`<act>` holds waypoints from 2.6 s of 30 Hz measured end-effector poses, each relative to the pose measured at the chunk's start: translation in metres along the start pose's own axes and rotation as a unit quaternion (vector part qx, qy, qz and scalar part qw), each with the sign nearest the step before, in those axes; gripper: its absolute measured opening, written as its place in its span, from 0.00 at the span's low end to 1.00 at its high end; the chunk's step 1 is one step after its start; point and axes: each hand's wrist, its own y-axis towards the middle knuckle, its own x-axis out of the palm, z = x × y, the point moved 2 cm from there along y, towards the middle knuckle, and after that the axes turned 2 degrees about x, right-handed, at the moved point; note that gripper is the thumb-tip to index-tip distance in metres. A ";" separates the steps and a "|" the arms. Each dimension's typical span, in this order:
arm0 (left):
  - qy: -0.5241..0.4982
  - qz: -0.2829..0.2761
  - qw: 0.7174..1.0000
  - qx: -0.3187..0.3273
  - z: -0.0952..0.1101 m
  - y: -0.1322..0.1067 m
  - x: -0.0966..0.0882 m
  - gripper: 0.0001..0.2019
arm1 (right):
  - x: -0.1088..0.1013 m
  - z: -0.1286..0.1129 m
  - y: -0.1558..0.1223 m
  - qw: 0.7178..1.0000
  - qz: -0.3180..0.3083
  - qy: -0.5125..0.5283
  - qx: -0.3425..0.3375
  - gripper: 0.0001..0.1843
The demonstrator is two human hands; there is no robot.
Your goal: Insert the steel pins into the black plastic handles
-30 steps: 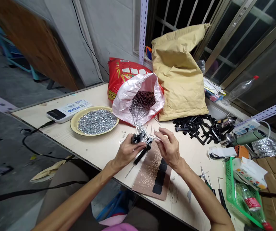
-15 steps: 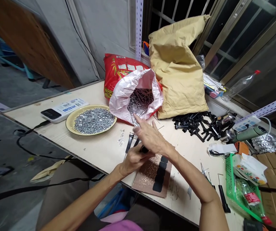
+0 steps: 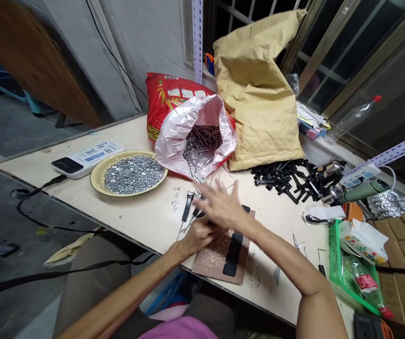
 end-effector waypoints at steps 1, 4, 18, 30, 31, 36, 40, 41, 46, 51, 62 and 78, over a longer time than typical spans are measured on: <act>0.009 -0.002 1.000 0.012 0.000 0.002 -0.001 0.16 | 0.000 0.002 0.000 1.000 -0.009 0.010 0.009 0.39; 0.050 -0.001 0.996 0.077 0.003 0.009 -0.009 0.15 | -0.009 0.008 0.002 0.997 -0.027 0.074 -0.022 0.42; 0.161 0.113 0.978 0.069 0.011 0.018 -0.042 0.07 | -0.037 0.043 -0.008 0.935 0.269 0.220 -0.066 0.44; 0.051 0.144 0.988 -0.032 -0.013 0.028 -0.048 0.11 | -0.016 0.045 -0.021 0.919 0.350 0.151 -0.100 0.26; 0.041 0.141 0.988 -0.044 -0.014 0.030 -0.048 0.10 | -0.014 0.044 -0.021 0.918 0.354 0.147 -0.107 0.24; -0.026 0.155 0.978 -0.137 -0.019 0.033 -0.051 0.10 | -0.010 0.038 -0.017 0.908 0.373 0.144 -0.126 0.19; -0.154 0.120 0.952 -0.237 -0.024 0.032 -0.056 0.13 | -0.008 0.044 -0.013 0.901 0.401 0.122 -0.109 0.17; -0.196 0.123 0.938 -0.260 -0.025 0.032 -0.058 0.15 | -0.007 0.046 -0.012 0.901 0.407 0.100 -0.112 0.16; -0.426 0.159 0.831 -0.320 -0.027 0.040 -0.062 0.20 | 0.008 0.053 -0.009 0.922 0.323 -0.067 -0.203 0.14; -0.390 0.056 0.861 -0.321 -0.017 0.043 -0.060 0.19 | 0.017 0.051 -0.004 0.918 0.253 -0.108 -0.284 0.15; -0.016 -0.071 0.993 -0.096 0.006 0.035 -0.047 0.05 | -0.003 0.035 -0.011 0.958 0.232 0.145 -0.082 0.29; -0.391 0.154 0.801 -0.425 0.006 0.005 -0.061 0.18 | 0.004 0.065 -0.041 0.904 0.414 0.097 -0.049 0.12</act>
